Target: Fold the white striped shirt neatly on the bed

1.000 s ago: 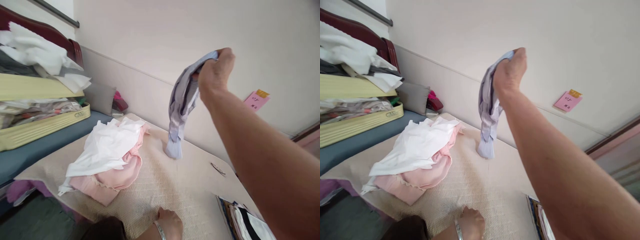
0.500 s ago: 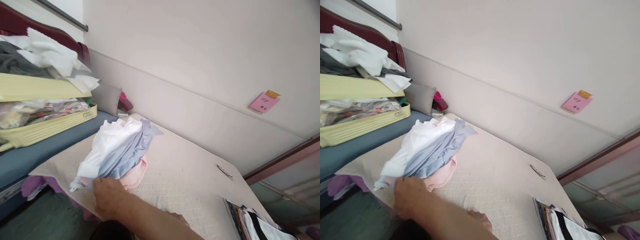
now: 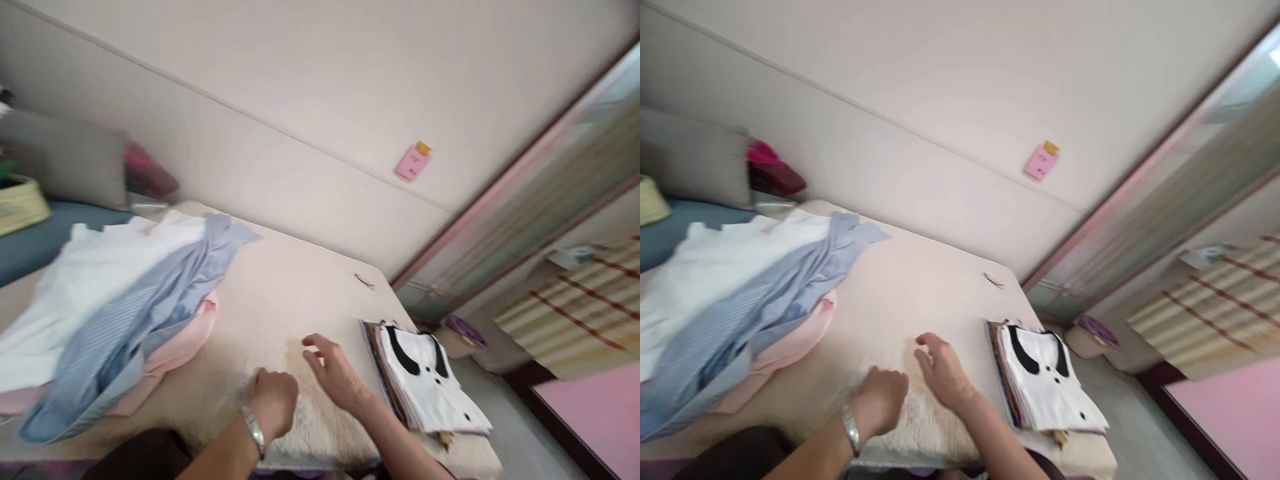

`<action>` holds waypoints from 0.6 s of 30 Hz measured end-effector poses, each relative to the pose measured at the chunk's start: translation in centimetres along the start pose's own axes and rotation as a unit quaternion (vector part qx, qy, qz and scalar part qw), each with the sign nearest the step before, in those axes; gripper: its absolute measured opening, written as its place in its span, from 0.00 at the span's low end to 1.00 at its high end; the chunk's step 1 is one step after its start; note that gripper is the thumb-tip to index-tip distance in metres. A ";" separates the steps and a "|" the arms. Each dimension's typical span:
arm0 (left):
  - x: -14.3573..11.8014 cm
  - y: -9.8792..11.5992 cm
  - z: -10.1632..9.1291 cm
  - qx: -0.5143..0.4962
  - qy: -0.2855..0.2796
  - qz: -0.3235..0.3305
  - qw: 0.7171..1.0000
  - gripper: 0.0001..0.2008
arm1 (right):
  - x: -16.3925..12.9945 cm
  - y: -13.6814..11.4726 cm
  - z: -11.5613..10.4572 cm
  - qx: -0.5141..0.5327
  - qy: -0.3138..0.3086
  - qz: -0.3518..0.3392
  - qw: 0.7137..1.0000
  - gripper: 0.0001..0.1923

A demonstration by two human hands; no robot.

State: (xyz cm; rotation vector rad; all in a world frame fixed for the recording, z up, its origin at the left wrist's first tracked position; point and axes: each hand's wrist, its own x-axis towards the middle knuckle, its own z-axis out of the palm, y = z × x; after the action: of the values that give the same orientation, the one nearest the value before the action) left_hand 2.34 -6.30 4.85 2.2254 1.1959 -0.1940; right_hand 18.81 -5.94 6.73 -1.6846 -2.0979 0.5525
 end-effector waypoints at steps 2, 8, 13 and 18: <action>0.8 0.1 1.0 0.043 0.010 0.009 0.999 0.14 | -1.5 7.0 -3.7 -0.127 0.022 0.139 0.982 0.11; 2.3 -0.9 2.9 0.075 0.027 -0.010 0.997 0.19 | -3.6 21.5 -13.7 -0.267 0.075 0.338 0.899 0.18; 3.0 -0.9 1.9 0.065 -0.008 -0.028 0.997 0.19 | -2.7 26.6 -16.5 -0.329 0.012 0.336 0.883 0.31; 3.3 -1.0 1.5 0.058 -0.024 -0.033 0.997 0.19 | -2.5 27.7 -17.0 -0.379 -0.016 0.307 0.873 0.22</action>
State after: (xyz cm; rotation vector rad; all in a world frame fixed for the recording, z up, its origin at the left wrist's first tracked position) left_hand 3.66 -4.37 1.93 2.2690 1.2624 -0.3489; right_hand 51.11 -1.86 6.25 -2.8340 -1.8749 -0.1425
